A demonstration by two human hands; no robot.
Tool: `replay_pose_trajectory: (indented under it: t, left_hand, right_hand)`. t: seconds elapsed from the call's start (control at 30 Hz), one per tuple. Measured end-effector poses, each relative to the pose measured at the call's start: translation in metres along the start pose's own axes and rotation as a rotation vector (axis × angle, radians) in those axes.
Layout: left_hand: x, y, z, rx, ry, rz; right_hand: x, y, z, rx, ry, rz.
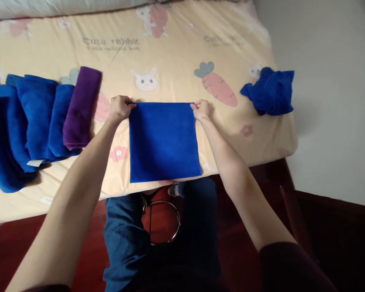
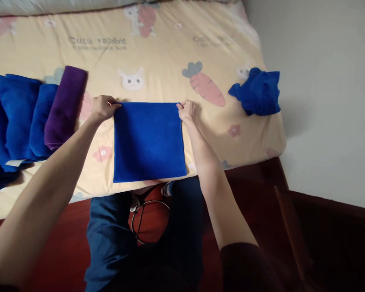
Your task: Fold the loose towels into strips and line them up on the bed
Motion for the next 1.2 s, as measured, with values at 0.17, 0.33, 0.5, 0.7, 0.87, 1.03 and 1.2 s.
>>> replay_pose_trajectory:
  t: [0.17,0.33,0.5,0.7,0.87,1.03,1.2]
  left_hand:
    - [0.047,-0.018,0.036,0.182,-0.112,-0.129]
    - [0.044,-0.059,0.068,-0.029,-0.349,-0.111]
    - [0.014,-0.062,0.058,-0.002,-0.262,-0.102]
    - [0.062,-0.058,0.105,0.012,-0.314,-0.049]
    - [0.049,-0.043,0.221,-0.215,-0.409,0.030]
    - [-0.005,-0.011,0.281,-0.199,-0.316,-0.008]
    - [-0.011,-0.010,0.280,-0.182,-0.287,-0.049]
  right_hand:
    - [-0.056,-0.016,0.046,0.098,0.363,0.105]
    - [-0.063,-0.041,0.099,-0.200,0.619,0.263]
    - [-0.025,-0.040,0.065,-0.125,0.440,0.248]
    - [-0.057,-0.029,0.113,-0.124,0.486,0.245]
    - [-0.010,0.004,0.224,-0.309,0.596,0.208]
    - [0.049,0.035,0.245,-0.197,0.392,0.151]
    - [0.046,0.031,0.242,-0.142,0.427,0.153]
Point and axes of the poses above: each hand's wrist, its own z-axis away from the middle knuckle, its own y-axis out of the back of the hand, x = y × z, the point moved 3 cm from there along -z, towards the middle knuckle, and after that the axes turned 2 degrees about -y, right-handed, at the moved point
